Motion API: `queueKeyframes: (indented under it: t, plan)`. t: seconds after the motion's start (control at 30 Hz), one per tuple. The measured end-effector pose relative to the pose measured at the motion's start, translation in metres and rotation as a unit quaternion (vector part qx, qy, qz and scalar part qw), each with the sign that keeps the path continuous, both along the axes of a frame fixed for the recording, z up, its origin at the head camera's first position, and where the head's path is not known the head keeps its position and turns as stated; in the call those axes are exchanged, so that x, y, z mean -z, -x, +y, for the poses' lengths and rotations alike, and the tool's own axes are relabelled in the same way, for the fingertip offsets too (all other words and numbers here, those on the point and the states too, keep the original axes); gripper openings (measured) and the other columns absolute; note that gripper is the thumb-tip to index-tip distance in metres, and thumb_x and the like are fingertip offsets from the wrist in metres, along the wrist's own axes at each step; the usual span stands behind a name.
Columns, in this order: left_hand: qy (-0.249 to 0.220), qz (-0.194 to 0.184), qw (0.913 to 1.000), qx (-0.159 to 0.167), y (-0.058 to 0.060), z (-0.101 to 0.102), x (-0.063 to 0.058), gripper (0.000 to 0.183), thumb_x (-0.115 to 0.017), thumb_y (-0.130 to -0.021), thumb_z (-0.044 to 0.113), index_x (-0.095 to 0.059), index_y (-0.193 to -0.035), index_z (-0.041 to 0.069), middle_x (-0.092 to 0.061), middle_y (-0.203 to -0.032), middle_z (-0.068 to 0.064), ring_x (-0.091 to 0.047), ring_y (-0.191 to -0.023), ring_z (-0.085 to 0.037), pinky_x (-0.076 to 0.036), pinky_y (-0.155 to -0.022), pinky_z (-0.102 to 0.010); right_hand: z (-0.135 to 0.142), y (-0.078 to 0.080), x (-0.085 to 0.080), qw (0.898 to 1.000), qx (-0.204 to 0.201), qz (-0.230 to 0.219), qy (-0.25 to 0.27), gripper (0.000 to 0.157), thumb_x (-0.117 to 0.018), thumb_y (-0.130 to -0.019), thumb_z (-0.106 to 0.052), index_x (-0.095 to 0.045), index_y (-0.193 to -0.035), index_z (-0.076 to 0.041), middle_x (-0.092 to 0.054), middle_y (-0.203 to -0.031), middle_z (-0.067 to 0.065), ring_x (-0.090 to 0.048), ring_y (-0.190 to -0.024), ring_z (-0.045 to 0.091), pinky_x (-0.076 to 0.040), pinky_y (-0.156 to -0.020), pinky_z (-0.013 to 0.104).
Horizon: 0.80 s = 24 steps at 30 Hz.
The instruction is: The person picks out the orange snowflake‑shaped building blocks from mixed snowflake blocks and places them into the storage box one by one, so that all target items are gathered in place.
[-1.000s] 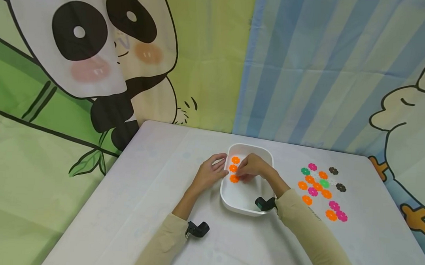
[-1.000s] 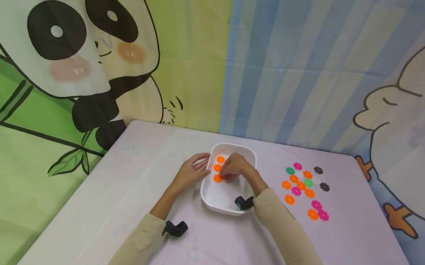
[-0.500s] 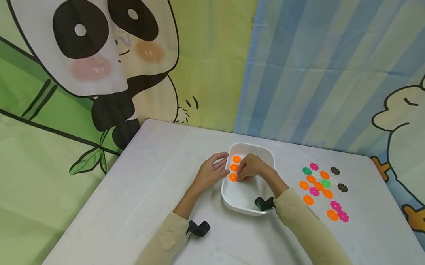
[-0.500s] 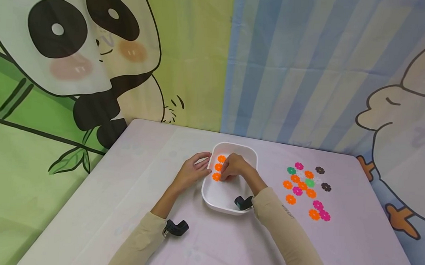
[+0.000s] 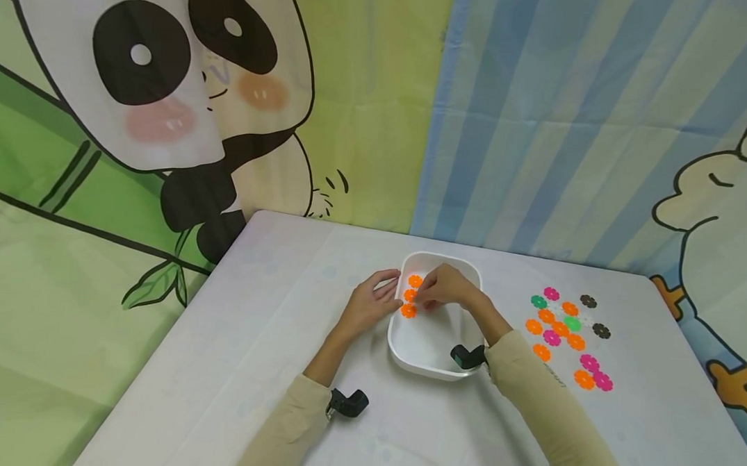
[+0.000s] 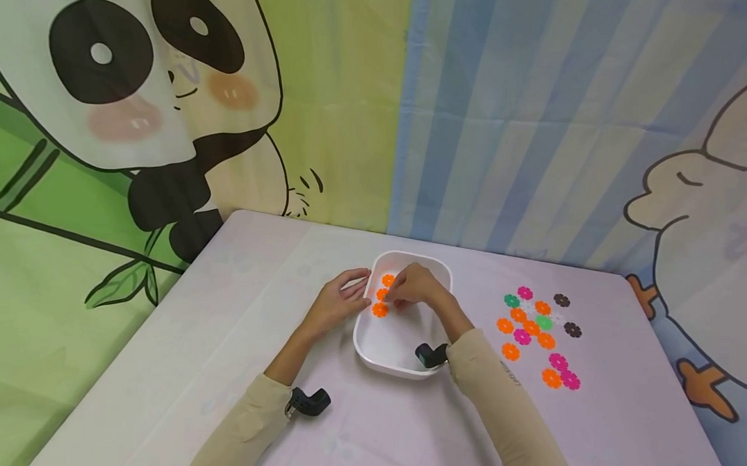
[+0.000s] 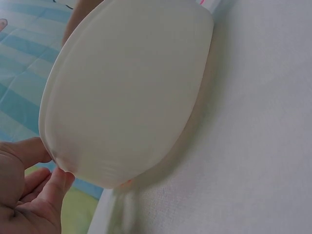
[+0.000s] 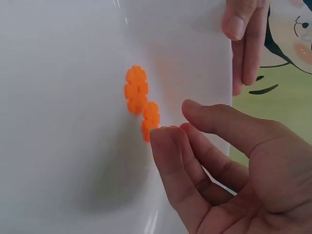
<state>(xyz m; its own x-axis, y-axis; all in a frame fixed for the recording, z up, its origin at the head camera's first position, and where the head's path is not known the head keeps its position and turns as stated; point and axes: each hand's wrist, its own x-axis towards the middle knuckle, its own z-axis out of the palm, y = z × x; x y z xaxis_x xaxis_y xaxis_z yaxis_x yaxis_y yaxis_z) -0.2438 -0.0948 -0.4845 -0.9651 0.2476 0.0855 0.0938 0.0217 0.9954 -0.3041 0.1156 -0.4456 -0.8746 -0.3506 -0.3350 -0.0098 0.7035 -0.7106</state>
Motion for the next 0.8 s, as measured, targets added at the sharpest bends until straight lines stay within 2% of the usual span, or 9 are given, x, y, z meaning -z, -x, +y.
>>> queueKeyframes:
  t: [0.2,0.4,0.5,0.67,0.8]
  plan:
    - [0.004,0.005,0.9999,-0.010,-0.001,0.003,0.000,0.056,-0.071,-0.086,-0.001,-0.051,-0.138,0.007,-0.051,-0.142,-0.007,-0.052,-0.128,-0.020,-0.049,-0.096,-0.025,0.022,0.001,-0.027,0.999,0.025,0.006,0.039,0.020,-0.077,-0.085,-0.020,-0.074,-0.094,-0.003,-0.072,-0.088,0.012,-0.071,-0.076,0.022,-0.061,-0.075,0.035]
    - [-0.009,0.006,0.9998,-0.014,-0.001,0.003,0.000,0.055,-0.071,-0.085,-0.004,-0.053,-0.136,0.005,-0.052,-0.141,-0.010,-0.052,-0.128,-0.022,-0.049,-0.097,-0.025,0.065,-0.004,-0.046,0.997,0.068,0.015,0.045,0.028,-0.075,-0.087,-0.024,-0.071,-0.103,-0.001,-0.071,-0.096,0.013,-0.072,-0.083,0.025,-0.058,-0.085,0.045]
    - [-0.003,0.002,0.9998,-0.019,-0.001,0.003,0.000,0.054,-0.071,-0.085,-0.002,-0.053,-0.136,0.005,-0.053,-0.140,-0.009,-0.053,-0.127,-0.021,-0.049,-0.096,-0.025,0.091,-0.009,-0.043,0.994,0.090,0.036,0.051,0.032,-0.073,-0.089,-0.026,-0.069,-0.108,0.000,-0.070,-0.100,0.014,-0.072,-0.086,0.026,-0.056,-0.088,0.047]
    - [0.007,-0.002,0.9998,-0.020,-0.002,0.004,0.000,0.054,-0.071,-0.086,-0.001,-0.053,-0.136,0.007,-0.053,-0.140,-0.007,-0.053,-0.126,-0.019,-0.049,-0.096,-0.024,0.135,-0.027,-0.032,0.986,0.122,0.105,0.043,0.038,-0.071,-0.090,-0.028,-0.066,-0.116,-0.001,-0.069,-0.106,0.015,-0.070,-0.092,0.027,-0.055,-0.090,0.050]
    - [-0.002,0.002,0.9999,-0.017,-0.001,0.004,0.001,0.055,-0.071,-0.085,-0.003,-0.053,-0.136,0.004,-0.052,-0.140,-0.009,-0.053,-0.127,-0.022,-0.048,-0.097,-0.026,0.166,-0.042,-0.023,0.980,0.130,0.147,0.025,0.040,-0.072,-0.090,-0.030,-0.066,-0.118,-0.002,-0.070,-0.106,0.014,-0.068,-0.095,0.029,-0.059,-0.084,0.042]
